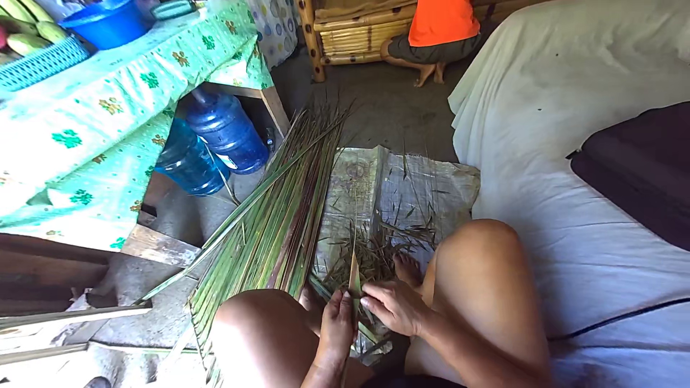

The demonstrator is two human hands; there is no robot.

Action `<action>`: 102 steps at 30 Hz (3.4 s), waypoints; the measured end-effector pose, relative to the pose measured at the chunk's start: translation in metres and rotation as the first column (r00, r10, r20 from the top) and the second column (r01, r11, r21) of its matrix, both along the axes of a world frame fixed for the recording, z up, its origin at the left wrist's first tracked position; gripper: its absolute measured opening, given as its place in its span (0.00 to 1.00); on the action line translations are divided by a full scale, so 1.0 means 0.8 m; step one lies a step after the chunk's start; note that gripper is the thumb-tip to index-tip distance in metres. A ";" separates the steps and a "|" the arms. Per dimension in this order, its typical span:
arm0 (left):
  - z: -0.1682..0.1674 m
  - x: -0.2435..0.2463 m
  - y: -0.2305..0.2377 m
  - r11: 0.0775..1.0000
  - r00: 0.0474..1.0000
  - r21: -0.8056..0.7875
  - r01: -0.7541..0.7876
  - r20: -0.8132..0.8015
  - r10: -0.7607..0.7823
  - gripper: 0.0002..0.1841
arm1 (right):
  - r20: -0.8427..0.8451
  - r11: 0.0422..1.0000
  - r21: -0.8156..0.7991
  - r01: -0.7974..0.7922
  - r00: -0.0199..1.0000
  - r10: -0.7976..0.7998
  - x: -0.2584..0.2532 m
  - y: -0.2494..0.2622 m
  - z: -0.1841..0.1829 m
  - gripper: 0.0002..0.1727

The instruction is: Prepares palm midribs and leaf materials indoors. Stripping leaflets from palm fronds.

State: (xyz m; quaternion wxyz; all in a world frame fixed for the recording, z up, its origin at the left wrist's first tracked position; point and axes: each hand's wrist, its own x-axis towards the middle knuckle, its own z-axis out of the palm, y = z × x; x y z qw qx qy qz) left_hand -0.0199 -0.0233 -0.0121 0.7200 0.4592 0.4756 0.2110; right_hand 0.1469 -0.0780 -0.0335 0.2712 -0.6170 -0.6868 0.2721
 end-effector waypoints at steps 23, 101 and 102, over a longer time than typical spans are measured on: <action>-0.002 0.016 0.014 1.000 0.999 0.018 0.008 -0.047 -0.007 0.15 | -0.082 0.995 0.101 0.016 0.997 -0.008 -0.010 -0.007 -0.005 0.24; -0.002 0.004 -0.006 0.966 0.980 -0.207 0.152 0.159 -0.121 0.16 | 0.083 0.941 -0.157 0.299 0.954 -0.289 0.040 0.014 0.003 0.27; -0.002 0.003 -0.007 0.965 0.978 -0.209 0.158 0.171 -0.123 0.16 | 0.069 0.931 -0.148 0.334 0.942 -0.327 0.042 0.014 0.002 0.26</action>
